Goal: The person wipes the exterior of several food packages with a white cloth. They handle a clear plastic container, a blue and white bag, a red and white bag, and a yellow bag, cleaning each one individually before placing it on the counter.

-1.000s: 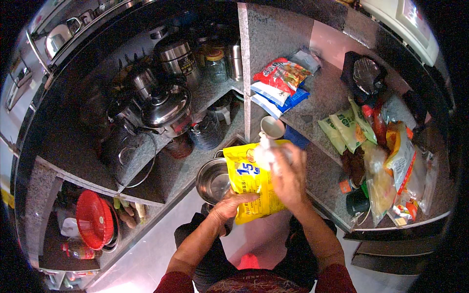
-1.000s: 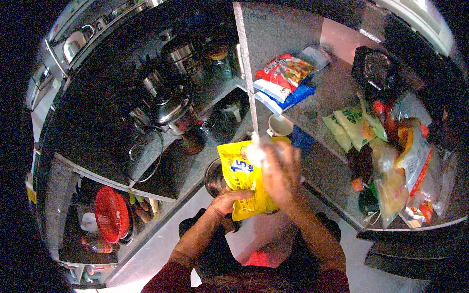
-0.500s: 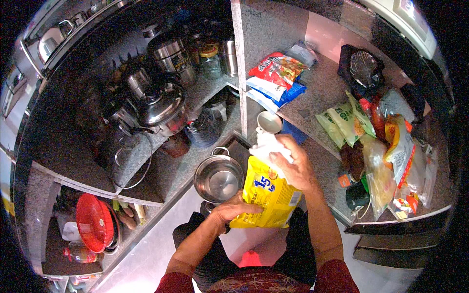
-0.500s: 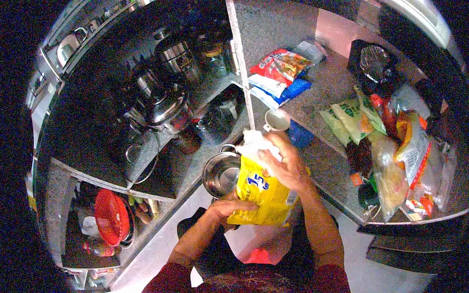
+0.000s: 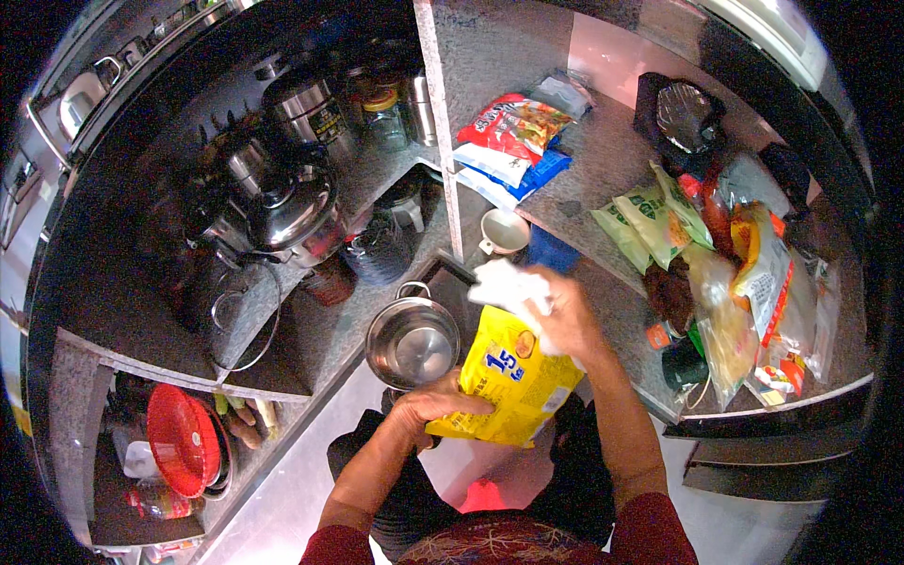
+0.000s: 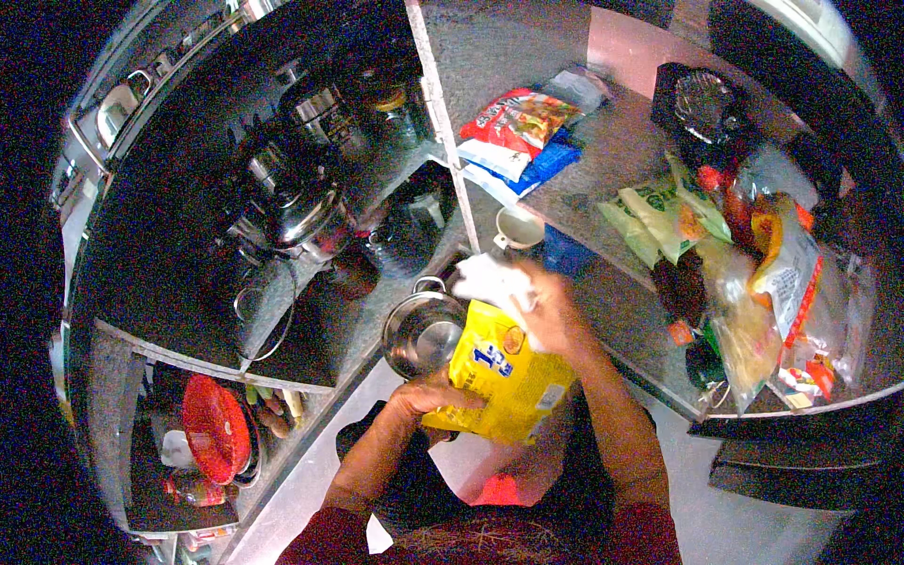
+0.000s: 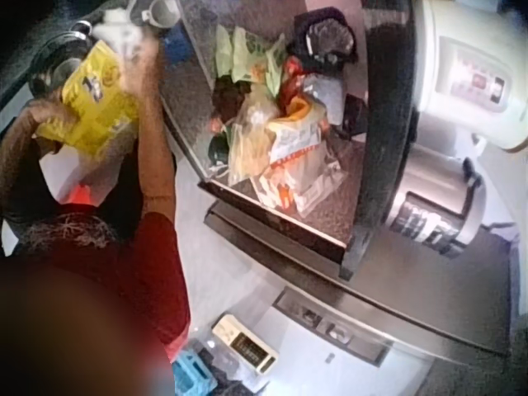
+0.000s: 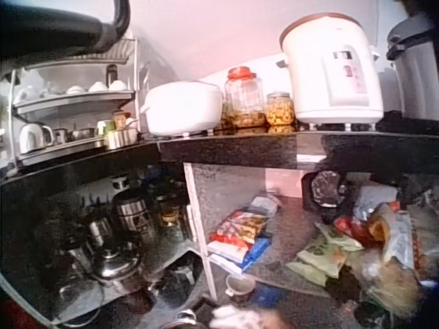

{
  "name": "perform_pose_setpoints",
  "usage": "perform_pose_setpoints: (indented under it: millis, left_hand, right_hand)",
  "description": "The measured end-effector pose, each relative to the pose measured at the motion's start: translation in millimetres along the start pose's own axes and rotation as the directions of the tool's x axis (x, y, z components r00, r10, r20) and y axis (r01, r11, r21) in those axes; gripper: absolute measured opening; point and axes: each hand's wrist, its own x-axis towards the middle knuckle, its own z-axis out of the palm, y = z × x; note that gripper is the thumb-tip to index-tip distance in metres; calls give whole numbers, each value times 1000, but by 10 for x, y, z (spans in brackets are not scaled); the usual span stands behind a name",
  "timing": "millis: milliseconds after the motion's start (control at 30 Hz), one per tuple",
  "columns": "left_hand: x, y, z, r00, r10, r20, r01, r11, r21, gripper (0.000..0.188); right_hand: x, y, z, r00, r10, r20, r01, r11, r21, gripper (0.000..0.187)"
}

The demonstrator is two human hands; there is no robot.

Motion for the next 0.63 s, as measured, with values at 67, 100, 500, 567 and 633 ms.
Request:
perform_pose_setpoints:
  millis: [67, 100, 500, 567, 633]
  left_hand:
    - [-34, 104, 51, 999, -7, -50, 5, 999, -42, 53]
    - [-39, 110, 50, 999, 1, -39, -6, 993, -120, 52]
    - [411, -139, -126, 930, 231, -285, -365, 645, -671, 58]
    - [379, -83, -134, 886, 321, -334, -462, 579, -672, 57]
    - [360, -110, -210, 850, 396, -347, -524, 571, -631, 59]
  right_hand:
    - [-5, 91, -33, 942, -190, -278, 113, 956, -270, 27]
    - [-22, -43, -48, 931, -230, -283, 121, 928, -353, 30]
    - [-167, -159, 560, 887, -458, 57, 396, 691, -605, 44]
    - [-207, -130, 623, 882, -458, 114, 433, 689, -580, 42]
    - [-264, -91, 656, 847, -492, 201, 514, 663, -544, 46]
